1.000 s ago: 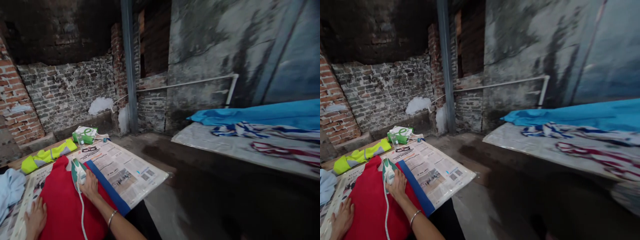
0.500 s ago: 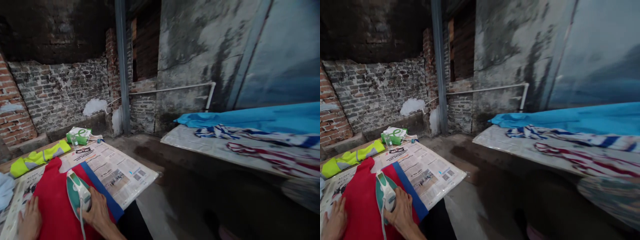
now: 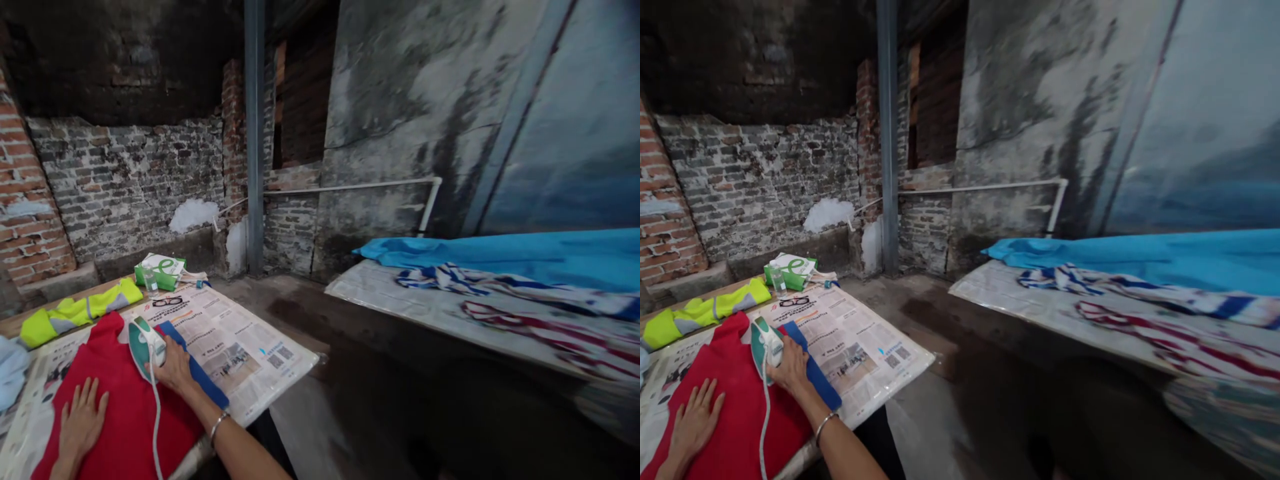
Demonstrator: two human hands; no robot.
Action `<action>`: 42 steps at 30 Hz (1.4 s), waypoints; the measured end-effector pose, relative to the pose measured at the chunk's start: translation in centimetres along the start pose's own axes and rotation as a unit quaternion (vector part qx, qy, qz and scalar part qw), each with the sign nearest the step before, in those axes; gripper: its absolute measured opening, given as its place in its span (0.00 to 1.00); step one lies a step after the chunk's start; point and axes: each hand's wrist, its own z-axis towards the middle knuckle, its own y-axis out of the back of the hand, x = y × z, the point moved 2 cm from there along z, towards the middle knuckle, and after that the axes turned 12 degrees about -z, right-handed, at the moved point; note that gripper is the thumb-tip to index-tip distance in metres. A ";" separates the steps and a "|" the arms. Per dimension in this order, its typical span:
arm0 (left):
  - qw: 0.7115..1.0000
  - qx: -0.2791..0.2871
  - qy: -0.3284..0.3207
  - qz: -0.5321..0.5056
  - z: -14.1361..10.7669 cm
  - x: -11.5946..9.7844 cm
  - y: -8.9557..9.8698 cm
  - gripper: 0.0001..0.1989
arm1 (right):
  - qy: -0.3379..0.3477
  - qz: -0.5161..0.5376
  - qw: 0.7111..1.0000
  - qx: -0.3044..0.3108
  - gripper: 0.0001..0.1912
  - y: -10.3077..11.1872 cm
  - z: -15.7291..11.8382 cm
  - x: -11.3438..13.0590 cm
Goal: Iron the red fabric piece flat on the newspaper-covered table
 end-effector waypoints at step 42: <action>0.998 0.015 -0.057 0.038 -5.3 -0.7 0.7 0.30 | 0.018 -0.045 0.988 -0.143 0.36 -3.4 -9.6 -4.6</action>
